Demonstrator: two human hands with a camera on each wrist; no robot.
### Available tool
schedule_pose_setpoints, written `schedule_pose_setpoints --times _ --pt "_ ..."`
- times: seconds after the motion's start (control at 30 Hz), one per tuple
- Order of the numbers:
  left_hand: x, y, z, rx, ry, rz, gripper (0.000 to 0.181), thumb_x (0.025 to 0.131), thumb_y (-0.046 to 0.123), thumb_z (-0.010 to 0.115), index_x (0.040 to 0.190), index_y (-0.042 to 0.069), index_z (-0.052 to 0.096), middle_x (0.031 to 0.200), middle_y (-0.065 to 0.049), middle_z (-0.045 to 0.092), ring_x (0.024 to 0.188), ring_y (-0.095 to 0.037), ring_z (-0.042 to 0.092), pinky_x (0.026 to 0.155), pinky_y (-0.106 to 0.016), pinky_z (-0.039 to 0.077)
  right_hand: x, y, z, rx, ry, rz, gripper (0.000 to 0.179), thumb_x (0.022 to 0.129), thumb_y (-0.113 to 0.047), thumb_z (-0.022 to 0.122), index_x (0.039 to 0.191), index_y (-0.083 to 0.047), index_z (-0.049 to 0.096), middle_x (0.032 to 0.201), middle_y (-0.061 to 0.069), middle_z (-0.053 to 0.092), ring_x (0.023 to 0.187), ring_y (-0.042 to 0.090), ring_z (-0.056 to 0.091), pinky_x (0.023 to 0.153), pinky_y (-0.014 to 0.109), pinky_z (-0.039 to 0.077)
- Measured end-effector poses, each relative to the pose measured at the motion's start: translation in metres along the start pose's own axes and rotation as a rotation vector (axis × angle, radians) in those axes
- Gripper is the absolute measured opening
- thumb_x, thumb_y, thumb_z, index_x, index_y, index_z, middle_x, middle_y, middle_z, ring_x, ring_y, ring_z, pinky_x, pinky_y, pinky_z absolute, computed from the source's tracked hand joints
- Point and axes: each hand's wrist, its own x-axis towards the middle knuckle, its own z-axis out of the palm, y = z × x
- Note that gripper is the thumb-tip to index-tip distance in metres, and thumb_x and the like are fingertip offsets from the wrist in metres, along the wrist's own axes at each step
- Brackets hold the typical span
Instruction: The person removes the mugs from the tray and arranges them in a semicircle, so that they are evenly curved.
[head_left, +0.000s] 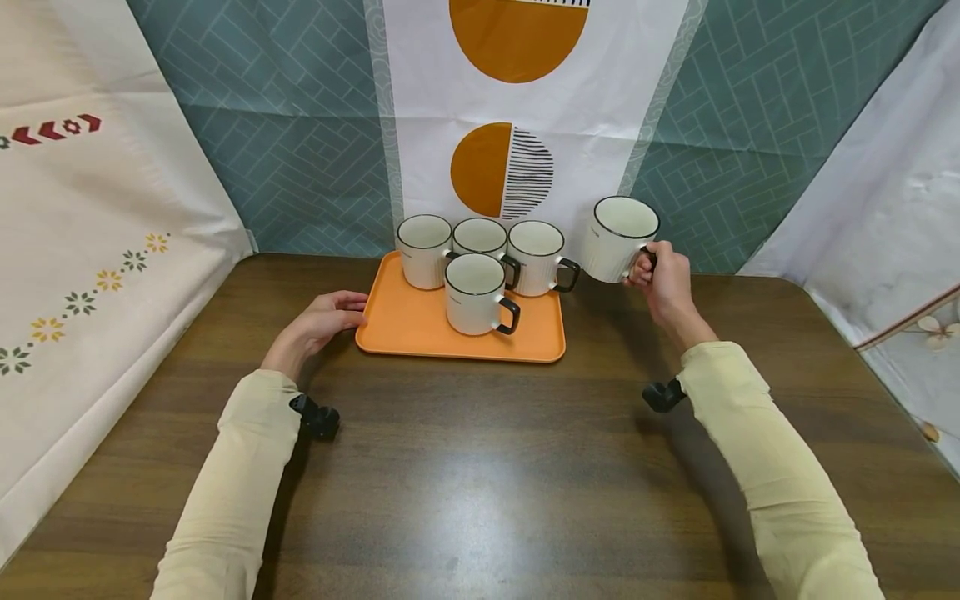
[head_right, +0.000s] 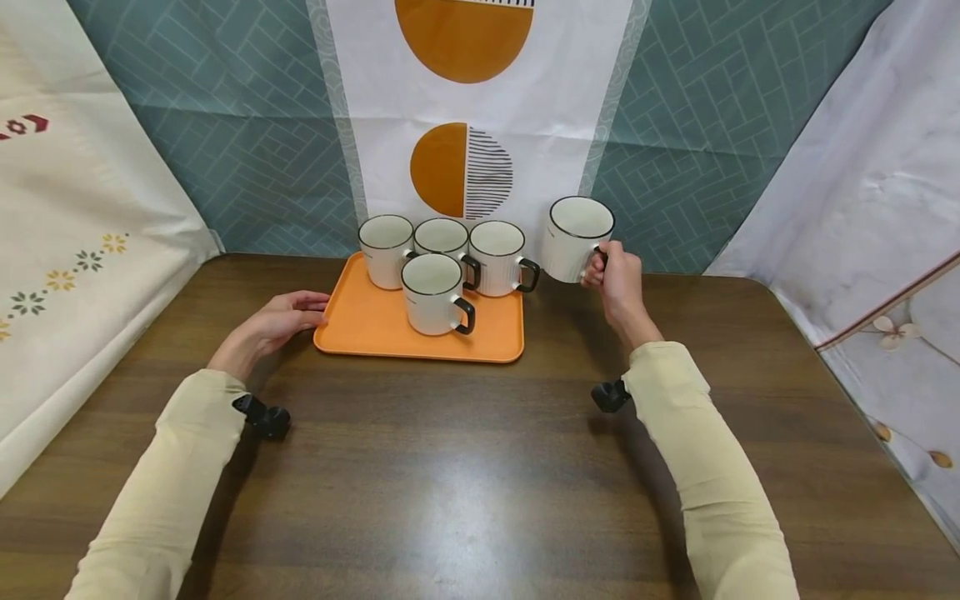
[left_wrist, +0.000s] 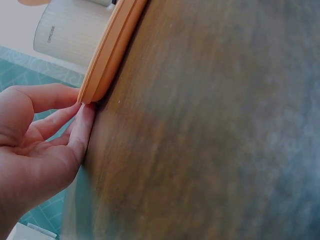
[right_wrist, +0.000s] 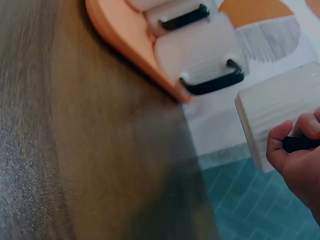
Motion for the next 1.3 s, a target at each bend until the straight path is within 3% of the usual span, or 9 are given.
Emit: schedule_pose_setpoints --times 0.47,0.97,1.3 --pt "-0.002 -0.003 0.007 -0.012 -0.016 0.003 0.055 0.095 -0.004 0.051 0.143 -0.012 0.027 0.143 -0.029 0.034 0.127 -0.037 0.039 0.109 -0.043 0.031 0.012 0.038 -0.024 -0.026 0.061 0.087 0.043 0.098 -0.012 0.026 0.055 -0.012 0.031 0.048 -0.005 0.03 0.046 0.014 0.025 0.053 0.027 0.038" --pt "0.0 0.0 0.006 -0.013 -0.004 0.002 0.054 0.095 -0.005 0.05 0.143 -0.011 0.028 0.144 -0.028 0.034 0.129 -0.037 0.038 0.109 -0.043 0.031 0.017 0.045 -0.036 -0.012 -0.017 0.14 0.044 0.097 -0.011 0.023 0.054 -0.011 0.032 0.049 -0.004 0.032 0.046 0.013 0.028 0.057 0.027 0.042" --pt "-0.003 0.0 0.001 -0.012 0.009 0.003 0.054 0.095 -0.003 0.052 0.143 -0.011 0.028 0.143 -0.027 0.035 0.126 -0.037 0.04 0.109 -0.042 0.031 0.02 0.041 -0.035 -0.159 -0.02 0.166 0.049 0.099 -0.014 0.033 0.058 -0.007 0.059 0.056 -0.001 0.059 0.053 0.01 0.057 0.057 0.023 0.053"
